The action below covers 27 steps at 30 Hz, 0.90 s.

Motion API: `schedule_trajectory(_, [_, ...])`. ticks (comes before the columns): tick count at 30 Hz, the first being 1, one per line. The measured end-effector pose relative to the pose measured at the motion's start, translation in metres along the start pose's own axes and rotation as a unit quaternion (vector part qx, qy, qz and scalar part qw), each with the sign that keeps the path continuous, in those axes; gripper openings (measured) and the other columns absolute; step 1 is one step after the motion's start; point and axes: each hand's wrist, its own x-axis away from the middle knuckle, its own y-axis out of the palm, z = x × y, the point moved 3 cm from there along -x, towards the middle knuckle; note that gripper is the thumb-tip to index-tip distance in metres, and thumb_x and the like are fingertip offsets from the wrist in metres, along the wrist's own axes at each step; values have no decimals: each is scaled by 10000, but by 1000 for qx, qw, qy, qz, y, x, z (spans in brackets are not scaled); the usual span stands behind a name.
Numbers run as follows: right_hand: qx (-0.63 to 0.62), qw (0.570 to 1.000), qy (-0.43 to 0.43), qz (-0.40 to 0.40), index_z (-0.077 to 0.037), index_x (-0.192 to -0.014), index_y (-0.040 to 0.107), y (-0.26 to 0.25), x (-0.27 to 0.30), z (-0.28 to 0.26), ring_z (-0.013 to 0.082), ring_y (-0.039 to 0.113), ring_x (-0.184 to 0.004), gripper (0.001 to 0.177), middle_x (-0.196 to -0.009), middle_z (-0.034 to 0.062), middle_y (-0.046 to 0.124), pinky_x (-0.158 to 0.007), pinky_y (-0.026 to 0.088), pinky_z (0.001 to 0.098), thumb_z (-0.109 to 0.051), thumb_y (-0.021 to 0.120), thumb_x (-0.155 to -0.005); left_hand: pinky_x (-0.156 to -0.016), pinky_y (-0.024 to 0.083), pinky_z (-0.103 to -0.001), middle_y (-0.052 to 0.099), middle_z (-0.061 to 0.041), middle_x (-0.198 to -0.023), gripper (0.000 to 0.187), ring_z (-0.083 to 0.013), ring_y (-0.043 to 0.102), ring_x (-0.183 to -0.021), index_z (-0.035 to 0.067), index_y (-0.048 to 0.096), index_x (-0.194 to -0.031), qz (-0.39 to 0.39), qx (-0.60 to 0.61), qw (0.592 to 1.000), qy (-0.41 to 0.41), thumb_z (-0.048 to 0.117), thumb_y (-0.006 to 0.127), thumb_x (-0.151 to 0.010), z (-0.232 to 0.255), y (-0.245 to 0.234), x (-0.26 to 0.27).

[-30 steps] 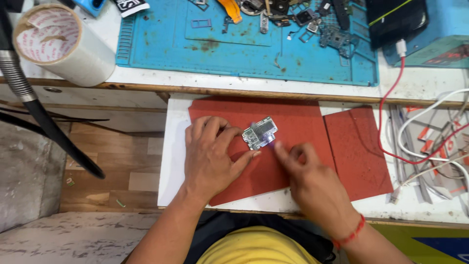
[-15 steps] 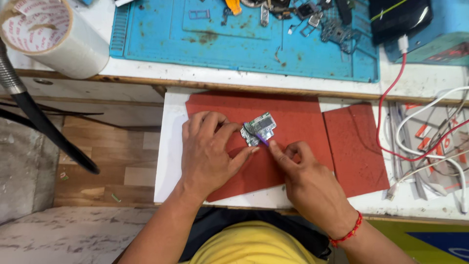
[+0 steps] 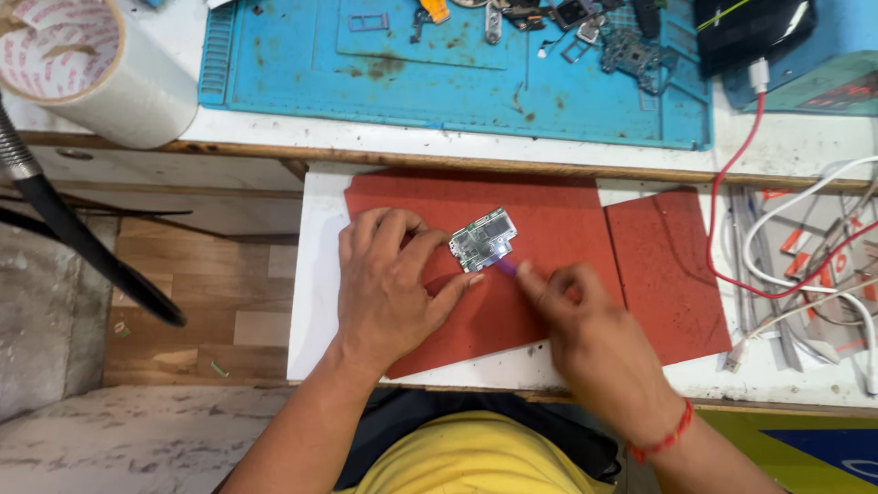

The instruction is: The person uses a small brush to clean a small electronic circuit board placed on a red mat. They repeatedly scrub the surface of the board with the brush, focusing on different areas of the component.

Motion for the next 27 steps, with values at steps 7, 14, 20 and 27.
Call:
schedule_trajectory(7, [-31, 999, -7, 30, -144, -1425, 581, -3, 2, -2, 378, 696, -745, 635, -1112, 174, 616, -629, 573, 466, 41, 548, -818, -916, 385, -473, 592, -48, -1024, 452, -286, 523, -1071, 98, 752, -980, -1, -12, 1000, 1, 421, 913, -708, -1, -1, 3])
schedule_trajectory(14, [19, 999, 3, 32, -196, -1426, 607, -7, -19, -3, 358, 687, -697, 632, -1091, 132, 622, -578, 550, 476, 29, 577, -836, -906, 394, -464, 584, -70, -1043, 495, -281, 530, -1063, 78, 732, -994, -8, 10, 1000, -17, 409, 921, -678, -2, 1, 1])
schedule_trajectory(20, [12, 997, -64, 46, -227, -1373, 652, -5, -17, 3, 346, 688, -719, 602, -1048, 117, 624, -595, 558, 465, 25, 604, -829, -905, 392, -469, 587, -70, -1041, 500, -291, 526, -1063, 76, 745, -1023, -1, 8, 1000, -14, 404, 915, -686, -2, -2, 2])
schedule_trajectory(27, [1, 998, -46, 35, -272, -1381, 636, -3, -8, -4, 332, 691, -692, 650, -1038, 101, 634, -596, 561, 467, 17, 615, -799, -905, 390, -471, 594, -55, -1029, 454, -288, 525, -1062, 91, 760, -985, -5, -2, 1000, -10, 404, 911, -693, -1, -2, 0])
